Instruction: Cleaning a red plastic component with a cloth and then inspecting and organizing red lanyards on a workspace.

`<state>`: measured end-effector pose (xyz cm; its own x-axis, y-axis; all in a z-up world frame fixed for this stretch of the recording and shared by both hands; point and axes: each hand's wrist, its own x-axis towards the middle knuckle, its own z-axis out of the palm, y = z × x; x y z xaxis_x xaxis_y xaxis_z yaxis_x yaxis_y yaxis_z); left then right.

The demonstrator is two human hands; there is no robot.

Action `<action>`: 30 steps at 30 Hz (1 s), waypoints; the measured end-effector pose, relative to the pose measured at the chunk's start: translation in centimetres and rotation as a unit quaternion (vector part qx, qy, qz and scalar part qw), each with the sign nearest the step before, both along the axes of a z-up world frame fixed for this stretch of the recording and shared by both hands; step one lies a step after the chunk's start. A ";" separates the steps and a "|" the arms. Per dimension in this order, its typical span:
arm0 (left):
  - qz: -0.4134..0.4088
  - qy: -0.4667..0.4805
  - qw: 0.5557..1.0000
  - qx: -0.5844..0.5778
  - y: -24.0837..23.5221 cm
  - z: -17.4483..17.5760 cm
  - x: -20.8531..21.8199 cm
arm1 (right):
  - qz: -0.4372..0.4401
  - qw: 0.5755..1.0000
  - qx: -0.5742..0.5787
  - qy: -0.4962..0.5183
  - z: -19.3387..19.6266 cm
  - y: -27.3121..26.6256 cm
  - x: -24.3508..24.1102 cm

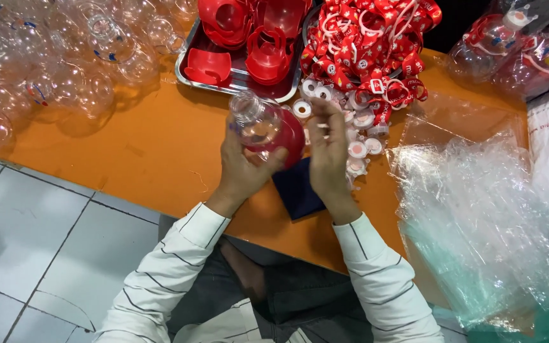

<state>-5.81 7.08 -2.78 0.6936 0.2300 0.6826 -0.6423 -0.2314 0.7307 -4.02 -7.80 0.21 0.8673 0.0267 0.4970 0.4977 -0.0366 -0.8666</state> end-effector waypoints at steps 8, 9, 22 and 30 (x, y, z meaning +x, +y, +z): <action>-0.084 0.065 0.990 0.089 2.0 2.0 1.0 | 0.161 0.985 0.034 0.057 -1.6 -0.3 1.4; -0.098 0.078 0.983 0.137 2.5 2.3 1.4 | 0.175 0.979 0.065 0.083 -2.0 -0.8 2.0; -0.261 0.098 0.960 -0.010 2.7 2.0 4.8 | 0.150 0.949 0.133 0.245 -0.5 0.0 2.2; -0.160 0.070 0.981 0.080 3.5 2.2 3.8 | 0.176 0.974 0.111 0.093 -3.8 0.6 2.2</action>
<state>-1.98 10.55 -0.57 0.8026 -0.1174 0.5848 -0.5964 -0.1521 0.7881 -1.79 -7.20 -3.55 0.8990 0.2490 0.3602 0.2800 0.3057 -0.9100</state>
